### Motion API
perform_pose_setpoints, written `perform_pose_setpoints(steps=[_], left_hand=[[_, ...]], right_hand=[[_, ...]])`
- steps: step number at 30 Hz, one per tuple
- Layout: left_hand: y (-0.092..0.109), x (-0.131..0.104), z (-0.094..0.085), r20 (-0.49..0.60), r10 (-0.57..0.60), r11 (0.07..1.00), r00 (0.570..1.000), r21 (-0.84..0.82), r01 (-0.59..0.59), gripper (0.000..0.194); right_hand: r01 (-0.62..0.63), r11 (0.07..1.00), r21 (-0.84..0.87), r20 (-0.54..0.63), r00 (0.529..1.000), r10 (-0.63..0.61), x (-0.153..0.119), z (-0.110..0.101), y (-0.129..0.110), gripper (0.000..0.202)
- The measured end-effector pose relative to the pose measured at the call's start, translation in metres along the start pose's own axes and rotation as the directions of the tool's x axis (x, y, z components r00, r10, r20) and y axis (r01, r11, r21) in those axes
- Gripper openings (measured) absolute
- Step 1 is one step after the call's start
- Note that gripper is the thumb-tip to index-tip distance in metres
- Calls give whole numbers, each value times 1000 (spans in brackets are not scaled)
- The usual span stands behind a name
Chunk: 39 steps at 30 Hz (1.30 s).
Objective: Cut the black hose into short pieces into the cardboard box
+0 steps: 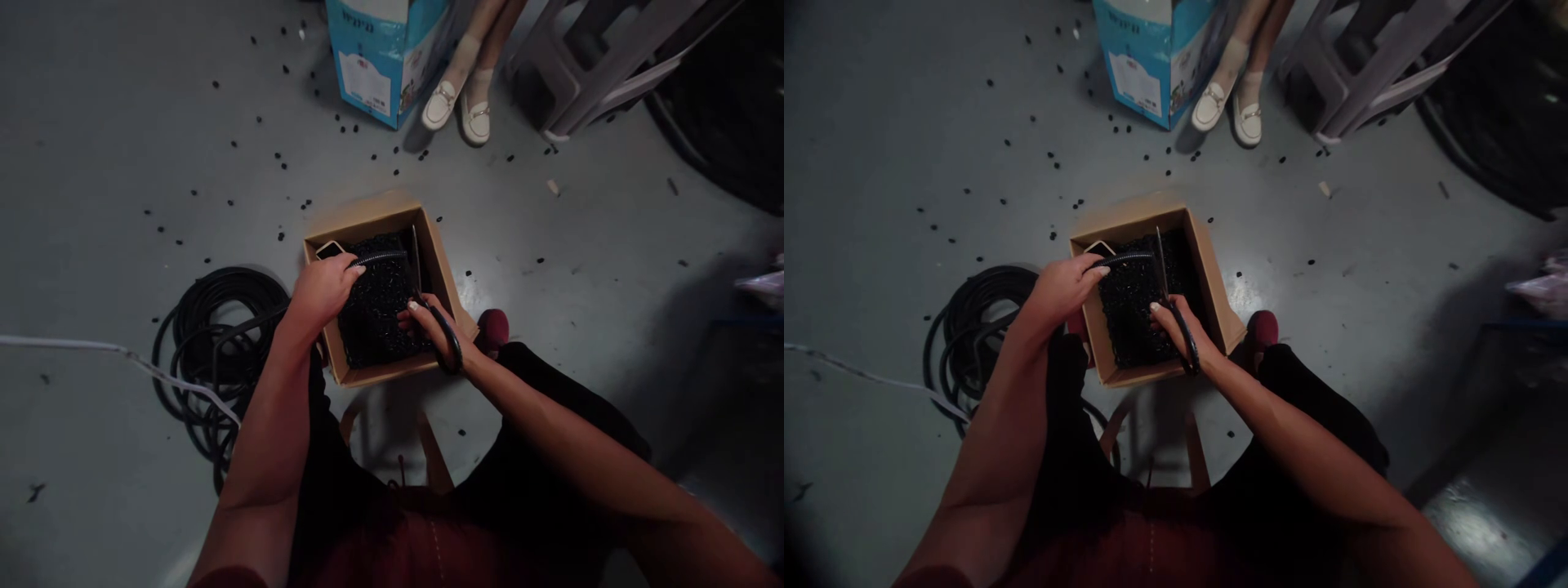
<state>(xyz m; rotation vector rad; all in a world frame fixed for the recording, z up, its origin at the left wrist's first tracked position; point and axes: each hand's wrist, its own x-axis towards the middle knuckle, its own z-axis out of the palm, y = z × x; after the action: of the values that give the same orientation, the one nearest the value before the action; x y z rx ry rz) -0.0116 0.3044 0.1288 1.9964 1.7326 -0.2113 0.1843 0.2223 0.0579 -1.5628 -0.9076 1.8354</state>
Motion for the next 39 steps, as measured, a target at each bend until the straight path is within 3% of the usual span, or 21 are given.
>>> perform_pose_setpoints(steps=[18, 39], left_hand=[[7, 3, 8, 22, 10, 1000, 1000, -27, -9, 40], [14, 3, 11, 84, 12, 1000, 996, -4, -11, 41]], right_hand=[[56, 994, -98, 34, 998, -53, -2, 0, 2, 42], [43, 999, 30, 30, 999, -44, 4, 0, 7, 45]])
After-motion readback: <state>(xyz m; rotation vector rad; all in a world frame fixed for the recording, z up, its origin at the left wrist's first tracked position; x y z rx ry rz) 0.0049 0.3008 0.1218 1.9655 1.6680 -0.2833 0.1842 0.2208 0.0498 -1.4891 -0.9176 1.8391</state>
